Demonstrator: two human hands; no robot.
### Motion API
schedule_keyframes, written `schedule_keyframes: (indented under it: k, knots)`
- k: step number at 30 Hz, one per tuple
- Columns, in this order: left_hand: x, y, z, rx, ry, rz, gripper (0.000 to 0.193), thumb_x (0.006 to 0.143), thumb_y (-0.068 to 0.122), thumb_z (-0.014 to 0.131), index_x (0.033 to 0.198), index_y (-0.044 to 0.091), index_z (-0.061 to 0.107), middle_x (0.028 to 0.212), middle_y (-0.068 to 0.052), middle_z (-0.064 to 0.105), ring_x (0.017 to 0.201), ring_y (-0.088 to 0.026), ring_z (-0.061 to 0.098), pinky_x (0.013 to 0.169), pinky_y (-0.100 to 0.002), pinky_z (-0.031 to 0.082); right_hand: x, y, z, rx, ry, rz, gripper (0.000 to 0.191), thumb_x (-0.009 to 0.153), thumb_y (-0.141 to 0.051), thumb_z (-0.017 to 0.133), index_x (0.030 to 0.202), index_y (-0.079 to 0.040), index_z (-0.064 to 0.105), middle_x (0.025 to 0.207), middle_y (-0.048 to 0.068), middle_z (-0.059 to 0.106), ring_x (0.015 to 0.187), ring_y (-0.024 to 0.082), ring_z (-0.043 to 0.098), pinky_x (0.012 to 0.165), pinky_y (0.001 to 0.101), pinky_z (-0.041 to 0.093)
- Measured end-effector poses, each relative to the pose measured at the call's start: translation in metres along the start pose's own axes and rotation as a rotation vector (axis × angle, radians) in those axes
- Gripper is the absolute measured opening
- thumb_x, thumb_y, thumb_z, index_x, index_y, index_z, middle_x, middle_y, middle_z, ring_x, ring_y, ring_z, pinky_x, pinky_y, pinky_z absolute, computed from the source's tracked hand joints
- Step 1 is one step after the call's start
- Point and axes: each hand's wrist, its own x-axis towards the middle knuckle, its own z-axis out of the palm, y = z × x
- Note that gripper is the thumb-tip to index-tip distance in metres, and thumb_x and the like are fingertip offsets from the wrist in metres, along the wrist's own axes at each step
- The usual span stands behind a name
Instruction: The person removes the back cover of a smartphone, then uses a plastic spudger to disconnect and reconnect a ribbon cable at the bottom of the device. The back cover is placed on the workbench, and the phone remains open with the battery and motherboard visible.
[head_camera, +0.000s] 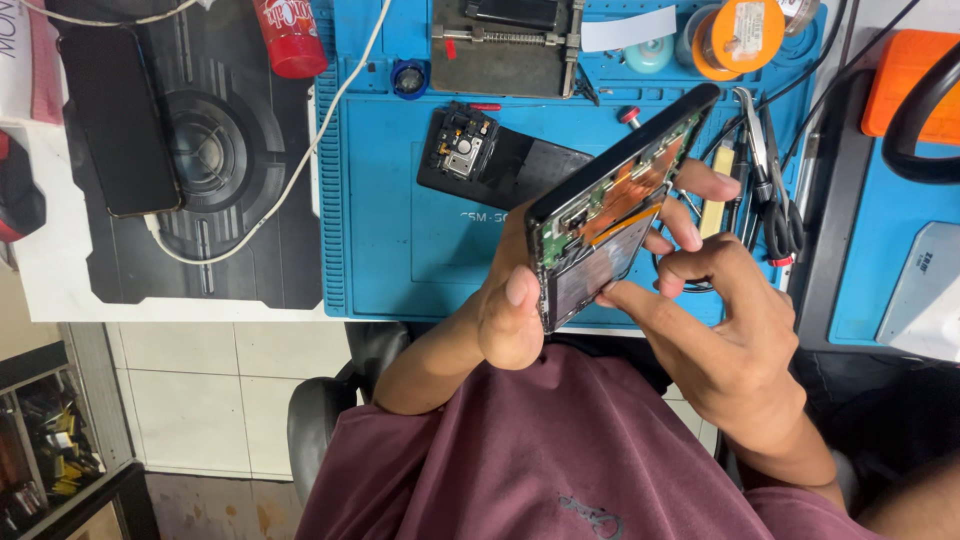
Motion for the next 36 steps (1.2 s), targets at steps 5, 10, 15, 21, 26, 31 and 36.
schedule_keyframes:
  k: [5,10,15,21,26,31,36]
  knots:
    - [0.0,-0.001,-0.001,0.0,-0.005,0.0,0.098,0.097,0.074,0.047,0.158,-0.002,0.032,0.143,-0.028,0.051,0.111,-0.021,0.056,0.085,-0.033,0.052,0.006,-0.002,-0.002,0.004,0.015,-0.053,0.042,0.067,0.005,0.084,0.106,-0.008,0.077,0.088,0.011,0.051,0.082,0.025,0.062,0.079,0.039,0.06]
    - [-0.004,-0.003,-0.001,0.014,0.04,-0.001,0.096,0.101,0.072,0.048,0.157,-0.005,0.033,0.141,-0.029,0.05,0.105,-0.022,0.057,0.09,-0.034,0.051,0.008,0.0,-0.005,-0.029,-0.059,-0.066,0.045,0.062,0.005,0.082,0.105,-0.007,0.076,0.092,0.013,0.057,0.081,0.027,0.061,0.067,0.0392,0.052]
    - [-0.004,-0.006,-0.003,0.011,0.027,0.011,0.095,0.101,0.071,0.047,0.157,-0.004,0.035,0.143,-0.029,0.052,0.107,-0.023,0.058,0.091,-0.035,0.053,0.002,0.002,-0.003,-0.03,-0.084,-0.044,0.044,0.069,0.007,0.081,0.109,-0.008,0.074,0.095,0.012,0.054,0.086,0.026,0.061,0.072,0.0391,0.052]
    - [-0.005,-0.008,-0.004,-0.03,0.019,0.014,0.09,0.103,0.068,0.049,0.155,-0.003,0.037,0.137,-0.026,0.053,0.122,-0.028,0.054,0.094,-0.037,0.052,0.0,0.006,-0.003,-0.008,-0.126,-0.029,0.044,0.069,0.007,0.08,0.11,-0.007,0.073,0.094,0.011,0.054,0.086,0.026,0.061,0.071,0.0397,0.05]
    - [-0.003,-0.013,-0.005,-0.086,0.006,0.025,0.089,0.1,0.069,0.049,0.154,0.0,0.036,0.13,-0.024,0.054,0.13,-0.027,0.05,0.088,-0.035,0.053,0.002,0.004,-0.005,0.01,-0.137,-0.006,0.039,0.072,0.003,0.081,0.11,-0.006,0.073,0.094,0.011,0.054,0.085,0.027,0.061,0.07,0.0393,0.05]
    - [-0.009,-0.013,-0.008,-0.07,0.053,-0.008,0.089,0.104,0.069,0.047,0.156,-0.002,0.037,0.14,-0.025,0.051,0.111,-0.024,0.056,0.097,-0.034,0.05,0.003,0.003,-0.007,0.009,-0.174,0.011,0.041,0.072,0.006,0.079,0.11,-0.006,0.072,0.095,0.01,0.055,0.085,0.027,0.061,0.07,0.0392,0.05]
    - [-0.01,-0.018,-0.01,-0.141,0.05,-0.047,0.091,0.104,0.068,0.044,0.16,-0.002,0.03,0.145,-0.024,0.046,0.105,-0.021,0.056,0.095,-0.033,0.049,0.003,0.004,-0.007,0.059,-0.187,0.007,0.043,0.072,0.009,0.077,0.112,-0.005,0.068,0.098,0.011,0.055,0.09,0.028,0.062,0.075,0.0398,0.053]
